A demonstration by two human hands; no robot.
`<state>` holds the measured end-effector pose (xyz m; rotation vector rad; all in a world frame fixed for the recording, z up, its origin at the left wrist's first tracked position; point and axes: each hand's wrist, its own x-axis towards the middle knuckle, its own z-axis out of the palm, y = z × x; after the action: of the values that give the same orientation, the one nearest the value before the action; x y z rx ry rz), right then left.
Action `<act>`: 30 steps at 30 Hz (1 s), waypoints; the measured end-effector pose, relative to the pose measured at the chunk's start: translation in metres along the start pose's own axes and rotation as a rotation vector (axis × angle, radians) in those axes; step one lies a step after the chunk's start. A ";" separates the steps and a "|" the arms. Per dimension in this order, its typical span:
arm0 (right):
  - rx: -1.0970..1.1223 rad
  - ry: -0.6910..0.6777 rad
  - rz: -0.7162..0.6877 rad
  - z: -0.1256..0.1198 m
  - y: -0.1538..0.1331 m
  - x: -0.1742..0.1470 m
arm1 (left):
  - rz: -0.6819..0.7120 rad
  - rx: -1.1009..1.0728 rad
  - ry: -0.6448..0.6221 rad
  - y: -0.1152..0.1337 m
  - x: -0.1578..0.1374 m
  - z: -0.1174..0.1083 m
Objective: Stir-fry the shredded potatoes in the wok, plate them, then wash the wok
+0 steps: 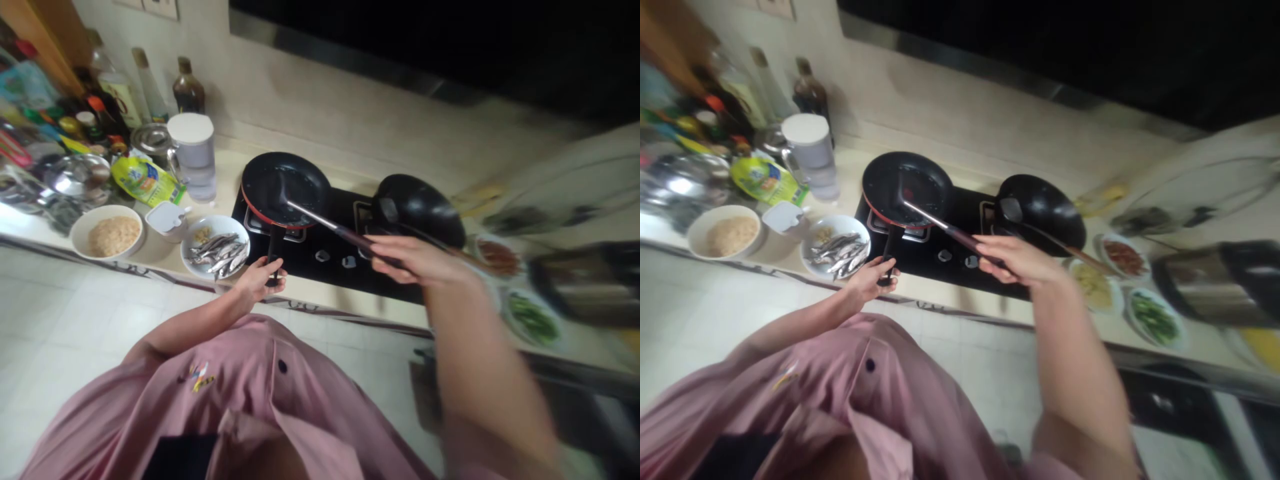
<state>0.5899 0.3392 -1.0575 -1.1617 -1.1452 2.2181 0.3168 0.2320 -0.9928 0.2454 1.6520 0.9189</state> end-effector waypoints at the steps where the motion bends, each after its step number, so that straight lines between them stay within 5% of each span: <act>1: 0.116 -0.045 0.016 0.013 0.006 0.008 | 0.001 0.004 0.004 0.000 -0.001 0.000; 7: 0.611 -0.125 0.051 0.076 0.008 0.069 | -0.005 0.023 -0.010 -0.004 -0.004 0.000; 14: 0.651 0.026 -0.077 0.092 0.001 0.102 | 0.002 0.023 0.004 -0.003 -0.007 -0.001; 22: 0.580 0.168 -0.018 0.068 0.047 0.023 | 0.009 0.012 -0.005 -0.001 0.001 -0.003; 30: 0.074 0.338 0.075 0.015 0.065 -0.058 | -0.018 0.043 -0.018 0.001 0.004 -0.002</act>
<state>0.6134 0.2560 -1.0766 -1.4981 -0.8864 1.9950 0.3136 0.2344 -0.9949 0.2668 1.6564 0.8659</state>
